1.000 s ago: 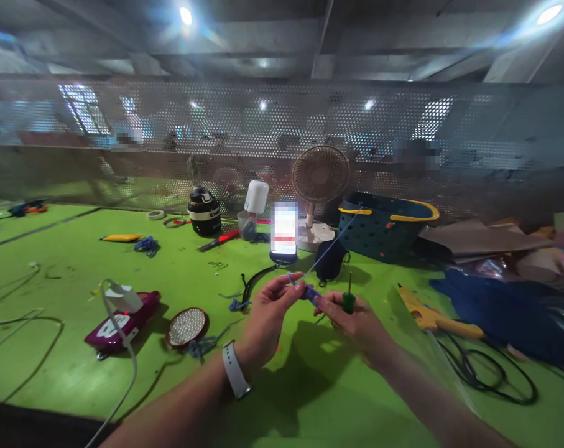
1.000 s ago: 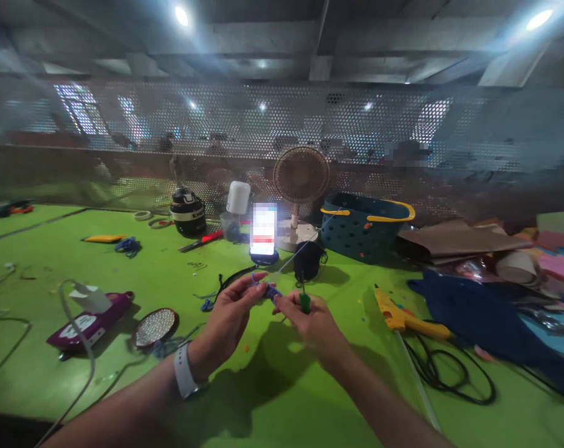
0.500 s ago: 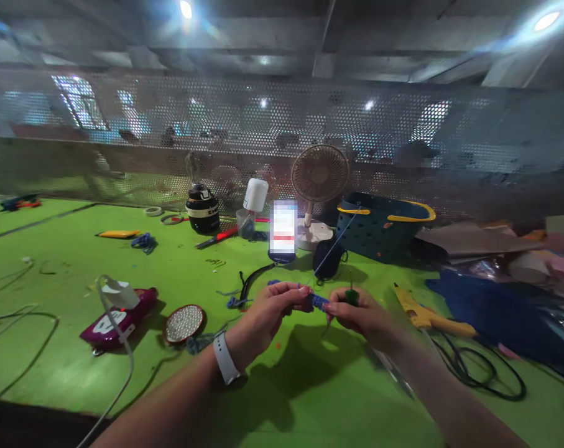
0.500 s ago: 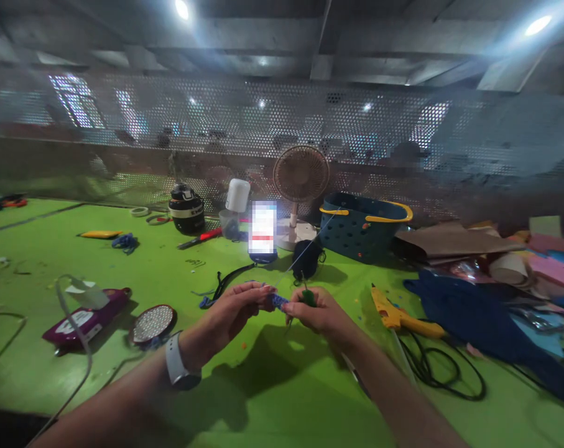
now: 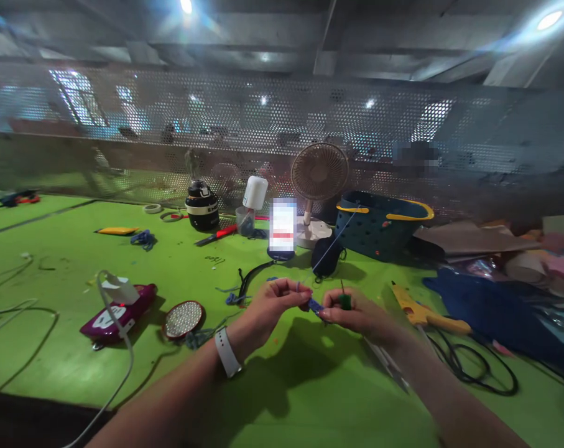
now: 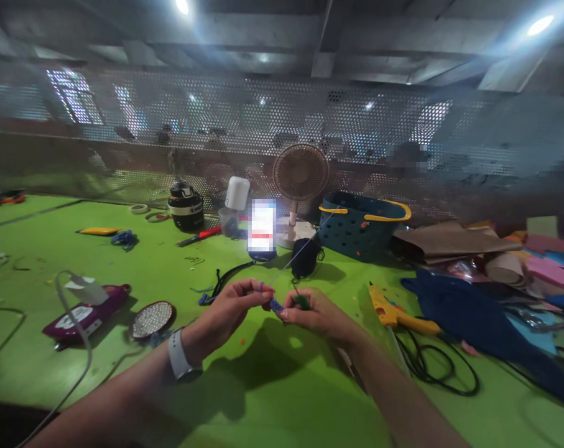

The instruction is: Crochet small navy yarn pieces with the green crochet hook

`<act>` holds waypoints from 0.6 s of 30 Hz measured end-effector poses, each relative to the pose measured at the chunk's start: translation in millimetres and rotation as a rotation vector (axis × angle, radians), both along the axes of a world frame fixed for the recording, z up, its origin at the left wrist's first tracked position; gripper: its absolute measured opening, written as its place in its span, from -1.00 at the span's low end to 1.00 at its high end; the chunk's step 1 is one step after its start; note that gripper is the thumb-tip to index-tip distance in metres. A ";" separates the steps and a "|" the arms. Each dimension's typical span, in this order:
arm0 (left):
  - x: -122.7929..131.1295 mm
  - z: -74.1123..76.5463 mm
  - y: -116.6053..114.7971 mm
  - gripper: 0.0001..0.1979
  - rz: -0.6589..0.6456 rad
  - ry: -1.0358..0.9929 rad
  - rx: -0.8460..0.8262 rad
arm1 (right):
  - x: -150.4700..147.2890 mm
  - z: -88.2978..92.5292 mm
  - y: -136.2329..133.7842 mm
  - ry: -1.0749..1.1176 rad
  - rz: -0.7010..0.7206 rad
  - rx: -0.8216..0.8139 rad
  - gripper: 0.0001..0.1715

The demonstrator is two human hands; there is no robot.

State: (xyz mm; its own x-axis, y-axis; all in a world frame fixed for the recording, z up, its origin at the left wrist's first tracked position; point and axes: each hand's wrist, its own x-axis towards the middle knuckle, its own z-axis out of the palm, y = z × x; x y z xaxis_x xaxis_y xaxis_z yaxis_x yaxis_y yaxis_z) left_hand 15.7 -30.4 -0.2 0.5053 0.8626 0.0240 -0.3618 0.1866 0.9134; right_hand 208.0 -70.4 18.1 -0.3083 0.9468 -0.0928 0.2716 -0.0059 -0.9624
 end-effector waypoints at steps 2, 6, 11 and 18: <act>-0.8 1.6 1.8 -0.81 -0.020 0.008 0.002 | -0.2 -1.0 0.3 0.006 -0.036 -0.007 -0.63; -2.4 5.1 2.2 -0.76 -0.034 -0.031 -0.030 | -7.0 -3.5 0.0 0.053 -0.150 -0.037 -0.56; -3.4 1.4 3.4 -0.52 -0.074 -0.046 -0.011 | -10.5 -1.1 -1.2 0.031 -0.160 -0.045 -0.56; -2.7 0.1 -0.5 -0.54 -0.040 0.172 0.221 | -5.6 -5.5 1.0 -0.021 -0.268 0.198 -0.68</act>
State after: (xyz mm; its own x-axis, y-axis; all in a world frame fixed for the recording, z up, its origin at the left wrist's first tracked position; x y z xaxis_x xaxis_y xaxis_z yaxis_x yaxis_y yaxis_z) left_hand 13.0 -30.9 -0.1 0.5518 0.8252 0.1204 -0.1938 -0.0135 0.9809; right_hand 202.4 -69.4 12.6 -0.0454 0.9942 0.0975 0.3057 0.1067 -0.9461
